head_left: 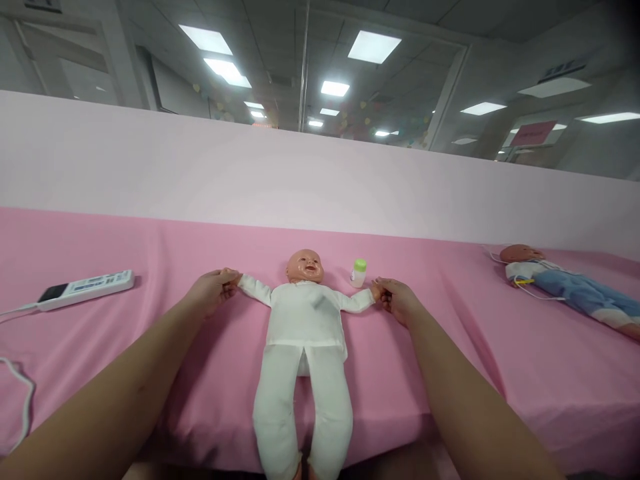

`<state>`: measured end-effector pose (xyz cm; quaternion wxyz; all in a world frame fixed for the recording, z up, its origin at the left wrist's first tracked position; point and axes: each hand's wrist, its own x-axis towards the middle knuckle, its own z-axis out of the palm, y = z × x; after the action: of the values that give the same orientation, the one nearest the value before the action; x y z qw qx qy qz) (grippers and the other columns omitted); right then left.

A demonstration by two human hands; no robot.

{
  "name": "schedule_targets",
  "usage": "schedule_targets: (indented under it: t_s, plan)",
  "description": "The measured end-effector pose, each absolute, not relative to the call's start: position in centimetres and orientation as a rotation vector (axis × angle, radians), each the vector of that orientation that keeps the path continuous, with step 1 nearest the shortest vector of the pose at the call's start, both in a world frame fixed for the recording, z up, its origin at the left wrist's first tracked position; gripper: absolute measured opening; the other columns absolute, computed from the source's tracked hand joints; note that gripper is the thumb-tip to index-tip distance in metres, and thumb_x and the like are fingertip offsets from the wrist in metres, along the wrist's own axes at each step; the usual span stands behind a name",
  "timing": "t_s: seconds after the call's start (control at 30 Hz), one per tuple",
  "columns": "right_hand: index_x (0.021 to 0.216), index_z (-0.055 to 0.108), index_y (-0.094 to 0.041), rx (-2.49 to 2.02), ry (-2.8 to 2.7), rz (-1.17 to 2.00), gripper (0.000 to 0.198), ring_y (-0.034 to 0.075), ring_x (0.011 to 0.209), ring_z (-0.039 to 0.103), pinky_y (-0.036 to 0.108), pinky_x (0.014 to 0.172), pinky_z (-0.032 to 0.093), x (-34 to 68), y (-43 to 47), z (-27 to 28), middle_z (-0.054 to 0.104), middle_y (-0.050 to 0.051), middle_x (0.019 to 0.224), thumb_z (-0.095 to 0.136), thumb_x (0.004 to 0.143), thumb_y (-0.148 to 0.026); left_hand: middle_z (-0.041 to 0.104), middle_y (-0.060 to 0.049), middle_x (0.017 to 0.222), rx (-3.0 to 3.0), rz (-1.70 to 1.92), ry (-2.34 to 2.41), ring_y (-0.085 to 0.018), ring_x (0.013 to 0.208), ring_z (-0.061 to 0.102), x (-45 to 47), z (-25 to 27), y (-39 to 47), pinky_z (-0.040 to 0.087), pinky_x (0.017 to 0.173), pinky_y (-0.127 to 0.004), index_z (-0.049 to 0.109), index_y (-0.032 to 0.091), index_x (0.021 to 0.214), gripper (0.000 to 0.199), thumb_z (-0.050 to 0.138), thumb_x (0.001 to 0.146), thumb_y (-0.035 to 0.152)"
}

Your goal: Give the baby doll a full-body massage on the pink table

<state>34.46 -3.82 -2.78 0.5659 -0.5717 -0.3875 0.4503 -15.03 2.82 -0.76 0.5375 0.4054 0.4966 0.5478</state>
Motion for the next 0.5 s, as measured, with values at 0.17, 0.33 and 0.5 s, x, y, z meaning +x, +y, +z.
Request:
schedule_targets:
  t_s: [0.17,0.33,0.5]
  plan:
    - [0.085,0.072,-0.018,-1.32,-0.957,1.133,0.031,0.013,0.059,0.045,0.028,0.052,0.037,34.3,-4.2,-3.0,0.059,0.002,0.07,0.081,0.078,-0.047,0.069,-0.006,0.083,1.005,1.159,1.141,-0.015,0.07,0.065,-14.1,-1.3,2.3,0.057,0.065,-0.025,0.071,0.016,0.088,0.025,0.088,0.073,0.027]
    - [0.094,0.077,-0.017,-1.256,-0.989,1.197,0.033,0.013,0.06,0.047,0.028,0.054,0.04,34.6,-4.7,-2.9,0.061,0.003,0.072,0.081,0.08,-0.047,0.073,-0.005,0.091,1.047,1.152,1.058,-0.016,0.075,0.068,-14.4,-0.9,1.4,0.057,0.064,-0.025,0.071,0.02,0.116,0.047,0.089,0.073,0.025]
    - [0.112,0.074,-0.023,-1.209,-1.016,1.323,0.037,0.014,0.062,0.05,0.029,0.056,0.045,34.4,-5.5,-1.7,0.066,0.003,0.081,0.083,0.082,-0.042,0.076,-0.008,0.101,1.017,1.111,0.94,-0.022,0.09,0.073,-14.7,-0.4,1.1,0.061,0.076,-0.029,0.067,0.018,0.123,0.063,0.089,0.064,0.008]
